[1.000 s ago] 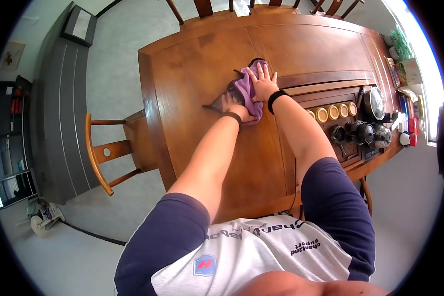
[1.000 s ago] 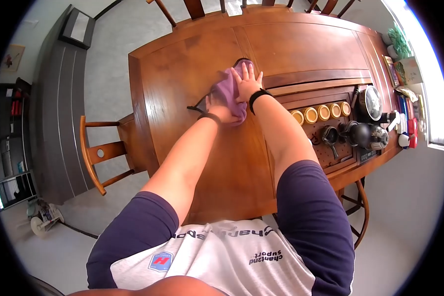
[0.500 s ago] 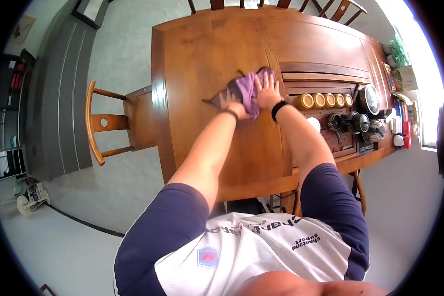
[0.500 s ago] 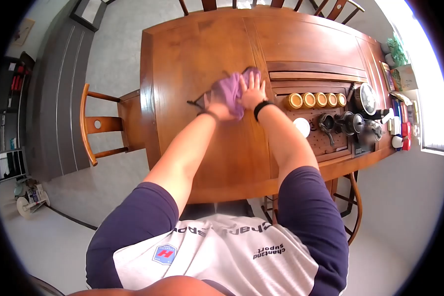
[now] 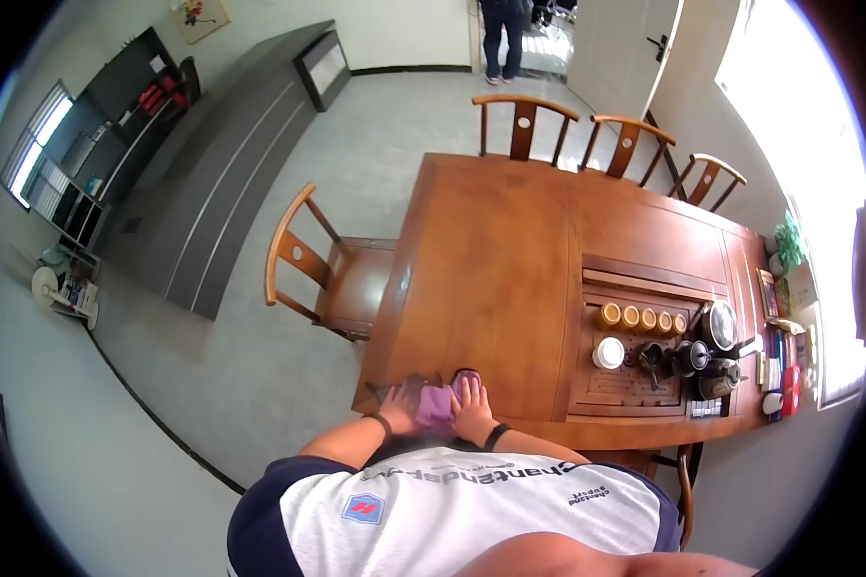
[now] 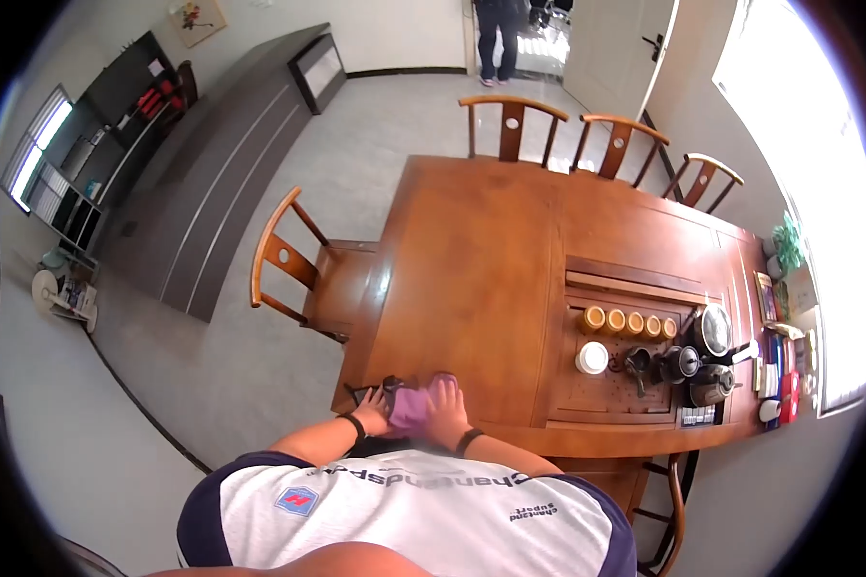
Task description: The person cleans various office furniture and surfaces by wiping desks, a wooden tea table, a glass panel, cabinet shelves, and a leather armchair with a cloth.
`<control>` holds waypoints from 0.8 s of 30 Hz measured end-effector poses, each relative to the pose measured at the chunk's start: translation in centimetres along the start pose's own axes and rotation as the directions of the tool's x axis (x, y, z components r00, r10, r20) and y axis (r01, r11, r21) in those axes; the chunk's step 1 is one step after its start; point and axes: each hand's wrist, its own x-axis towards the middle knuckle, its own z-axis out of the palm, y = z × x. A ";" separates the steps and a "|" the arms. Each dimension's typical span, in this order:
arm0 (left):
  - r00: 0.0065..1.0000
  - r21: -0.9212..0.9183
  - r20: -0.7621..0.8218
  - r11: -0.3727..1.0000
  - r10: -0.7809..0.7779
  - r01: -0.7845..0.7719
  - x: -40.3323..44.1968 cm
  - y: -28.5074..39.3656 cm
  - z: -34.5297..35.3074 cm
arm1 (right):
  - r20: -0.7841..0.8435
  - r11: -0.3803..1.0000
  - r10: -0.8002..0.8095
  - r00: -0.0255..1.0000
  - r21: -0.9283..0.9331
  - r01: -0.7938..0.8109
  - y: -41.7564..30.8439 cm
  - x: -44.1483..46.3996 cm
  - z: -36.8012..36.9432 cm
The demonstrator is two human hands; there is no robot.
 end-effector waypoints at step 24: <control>0.956 -0.404 0.043 0.870 -0.290 0.282 -37.5 -18.5 17.2 | 0.102 0.708 0.649 0.754 0.282 -0.648 -13.6 4.1 -2.2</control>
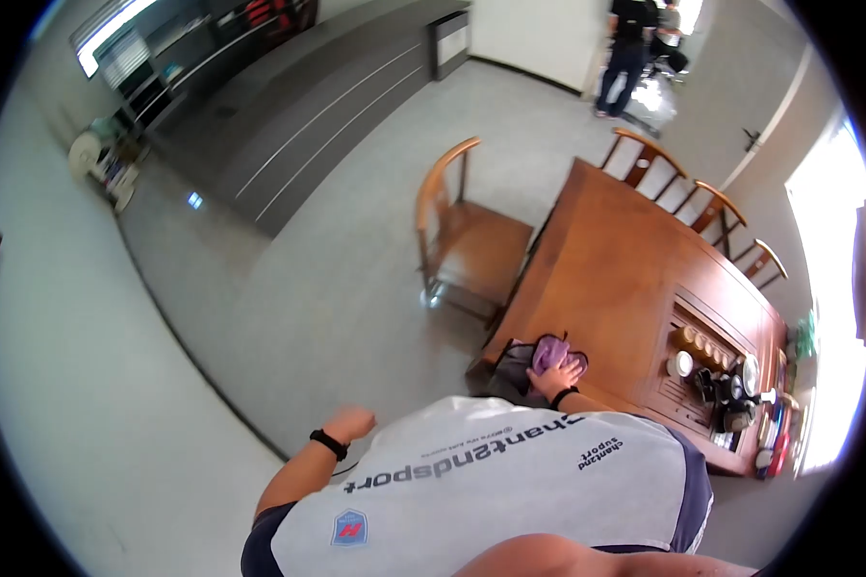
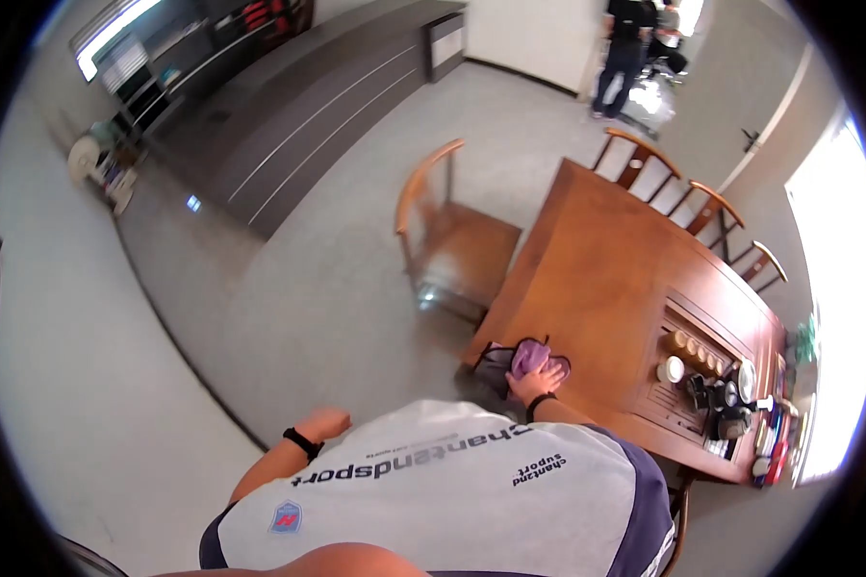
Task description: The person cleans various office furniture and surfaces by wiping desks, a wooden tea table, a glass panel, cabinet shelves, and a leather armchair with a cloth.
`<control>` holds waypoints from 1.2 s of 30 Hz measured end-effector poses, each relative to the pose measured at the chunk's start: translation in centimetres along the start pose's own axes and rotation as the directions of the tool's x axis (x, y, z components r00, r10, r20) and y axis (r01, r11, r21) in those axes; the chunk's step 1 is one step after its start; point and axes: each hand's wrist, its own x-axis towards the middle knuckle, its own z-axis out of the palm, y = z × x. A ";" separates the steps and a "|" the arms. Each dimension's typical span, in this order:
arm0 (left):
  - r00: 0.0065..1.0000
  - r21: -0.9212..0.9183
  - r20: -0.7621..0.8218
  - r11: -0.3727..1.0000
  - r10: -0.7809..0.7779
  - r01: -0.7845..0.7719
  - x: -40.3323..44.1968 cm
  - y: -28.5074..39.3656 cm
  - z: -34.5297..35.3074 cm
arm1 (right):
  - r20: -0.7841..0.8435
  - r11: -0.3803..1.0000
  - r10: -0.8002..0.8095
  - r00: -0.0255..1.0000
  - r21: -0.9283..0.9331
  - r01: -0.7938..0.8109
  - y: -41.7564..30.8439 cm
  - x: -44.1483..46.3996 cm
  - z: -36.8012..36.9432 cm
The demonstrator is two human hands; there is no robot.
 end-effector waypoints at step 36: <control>0.765 -0.815 0.295 0.268 -0.572 0.514 -7.3 -23.3 -6.1 | 0.747 0.502 -0.494 0.445 -0.173 0.847 -46.1 15.8 8.9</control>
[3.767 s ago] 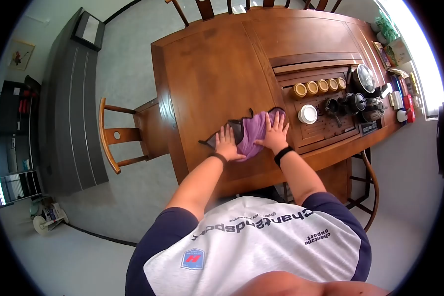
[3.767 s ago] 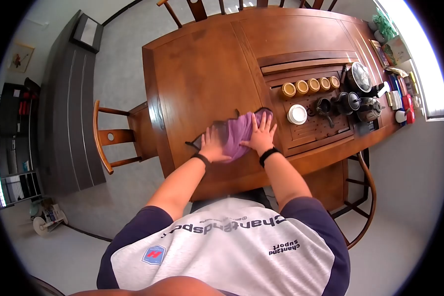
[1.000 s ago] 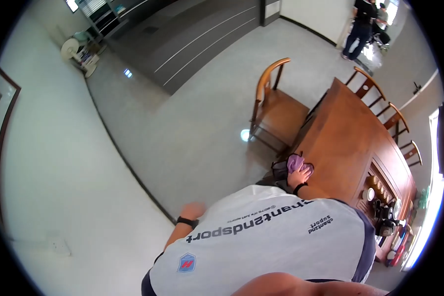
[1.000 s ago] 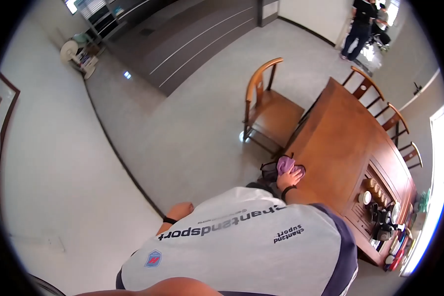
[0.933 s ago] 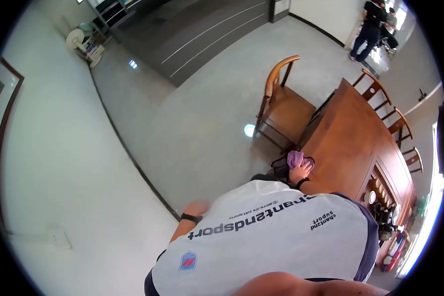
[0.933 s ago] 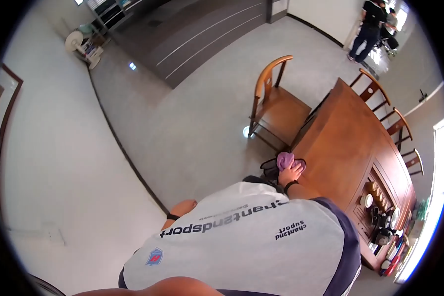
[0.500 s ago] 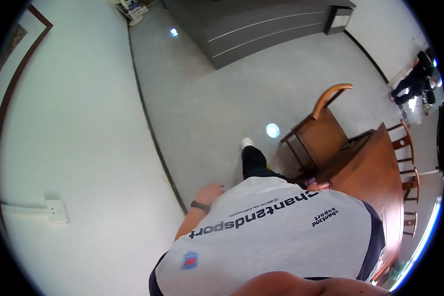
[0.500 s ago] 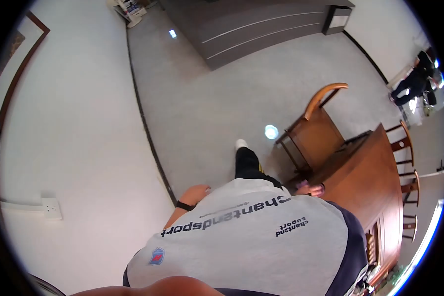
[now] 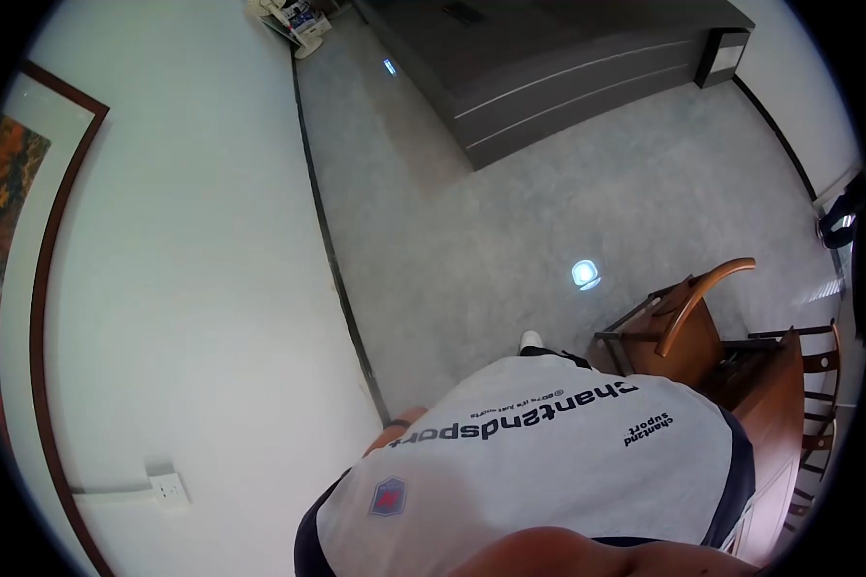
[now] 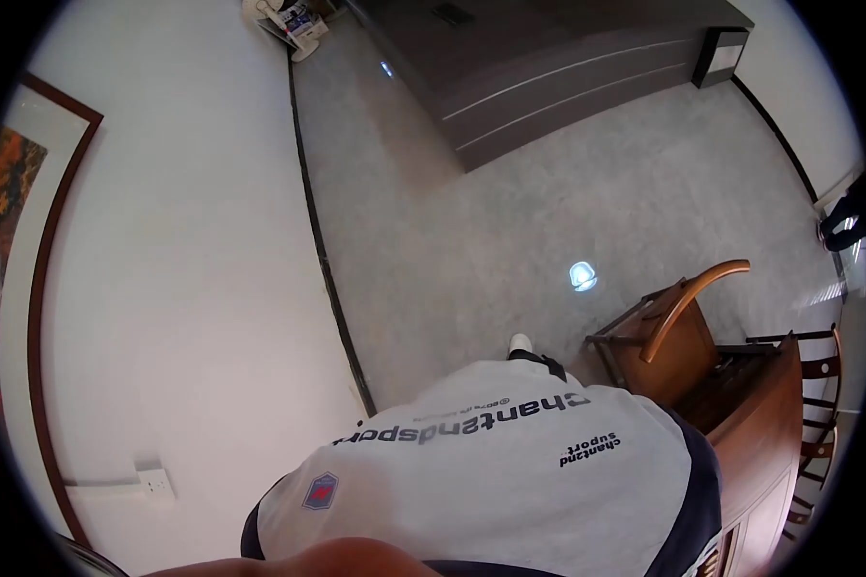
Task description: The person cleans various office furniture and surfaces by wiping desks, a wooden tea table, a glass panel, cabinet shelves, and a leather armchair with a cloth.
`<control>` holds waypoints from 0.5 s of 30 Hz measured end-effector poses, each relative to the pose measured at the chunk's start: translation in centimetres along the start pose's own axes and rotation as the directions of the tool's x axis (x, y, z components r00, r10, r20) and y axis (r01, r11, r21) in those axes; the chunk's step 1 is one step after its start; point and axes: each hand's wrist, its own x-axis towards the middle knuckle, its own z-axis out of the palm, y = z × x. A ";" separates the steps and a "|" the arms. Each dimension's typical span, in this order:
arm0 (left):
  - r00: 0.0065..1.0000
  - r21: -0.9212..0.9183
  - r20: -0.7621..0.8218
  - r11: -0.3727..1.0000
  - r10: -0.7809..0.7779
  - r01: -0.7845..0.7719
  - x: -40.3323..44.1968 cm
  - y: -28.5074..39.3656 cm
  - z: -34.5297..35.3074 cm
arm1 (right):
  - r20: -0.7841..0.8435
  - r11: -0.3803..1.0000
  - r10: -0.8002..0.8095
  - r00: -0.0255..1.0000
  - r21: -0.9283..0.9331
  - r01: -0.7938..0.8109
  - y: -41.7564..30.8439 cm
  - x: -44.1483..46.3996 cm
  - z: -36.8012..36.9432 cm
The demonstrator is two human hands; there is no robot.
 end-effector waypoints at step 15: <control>0.997 -0.085 -0.065 0.996 -0.031 0.025 12.9 -8.7 -9.4 | -0.349 0.974 -0.032 0.937 0.198 0.106 -21.5 14.7 -26.0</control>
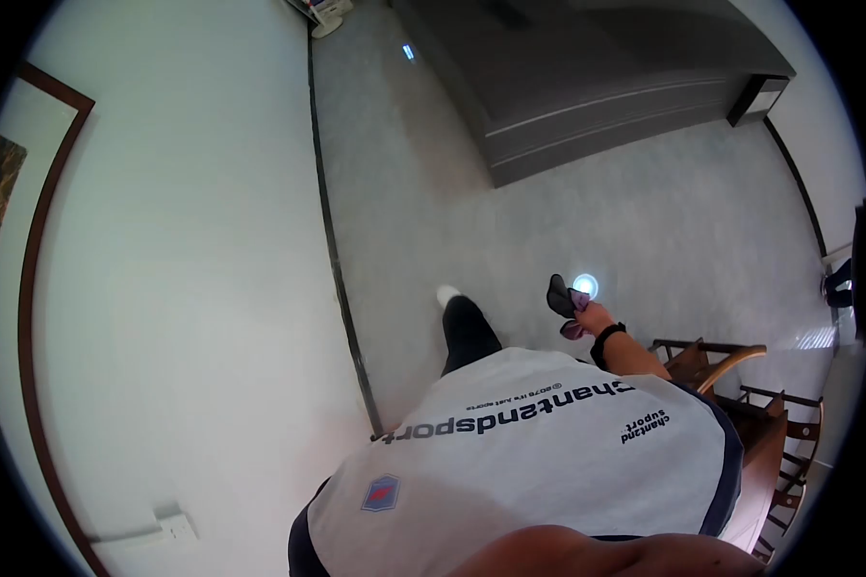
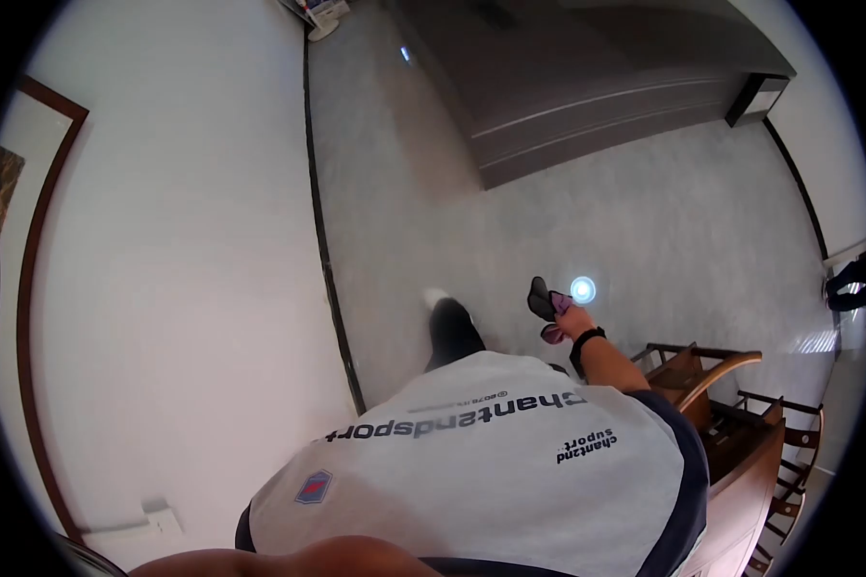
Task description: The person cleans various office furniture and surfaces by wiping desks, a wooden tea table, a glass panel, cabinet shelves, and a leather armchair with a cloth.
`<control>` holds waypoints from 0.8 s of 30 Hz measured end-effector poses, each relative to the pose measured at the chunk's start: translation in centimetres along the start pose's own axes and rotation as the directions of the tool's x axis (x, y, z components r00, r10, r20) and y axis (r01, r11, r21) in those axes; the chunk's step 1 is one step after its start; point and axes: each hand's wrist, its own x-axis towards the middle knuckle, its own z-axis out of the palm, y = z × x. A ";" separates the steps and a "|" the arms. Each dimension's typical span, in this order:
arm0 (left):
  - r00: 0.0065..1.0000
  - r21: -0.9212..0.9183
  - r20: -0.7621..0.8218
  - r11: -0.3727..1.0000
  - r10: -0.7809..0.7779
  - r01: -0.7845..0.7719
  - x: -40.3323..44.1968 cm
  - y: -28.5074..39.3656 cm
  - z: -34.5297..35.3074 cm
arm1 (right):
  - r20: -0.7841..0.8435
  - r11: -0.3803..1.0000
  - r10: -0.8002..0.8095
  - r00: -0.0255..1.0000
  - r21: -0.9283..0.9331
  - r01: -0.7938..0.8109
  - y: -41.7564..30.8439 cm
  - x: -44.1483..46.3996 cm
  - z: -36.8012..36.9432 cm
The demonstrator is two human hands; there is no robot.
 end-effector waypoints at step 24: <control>0.905 0.167 -0.390 0.979 0.173 -0.115 30.0 -5.5 -32.3 | -0.847 0.971 -0.237 0.476 -0.190 0.145 -38.6 34.7 -17.7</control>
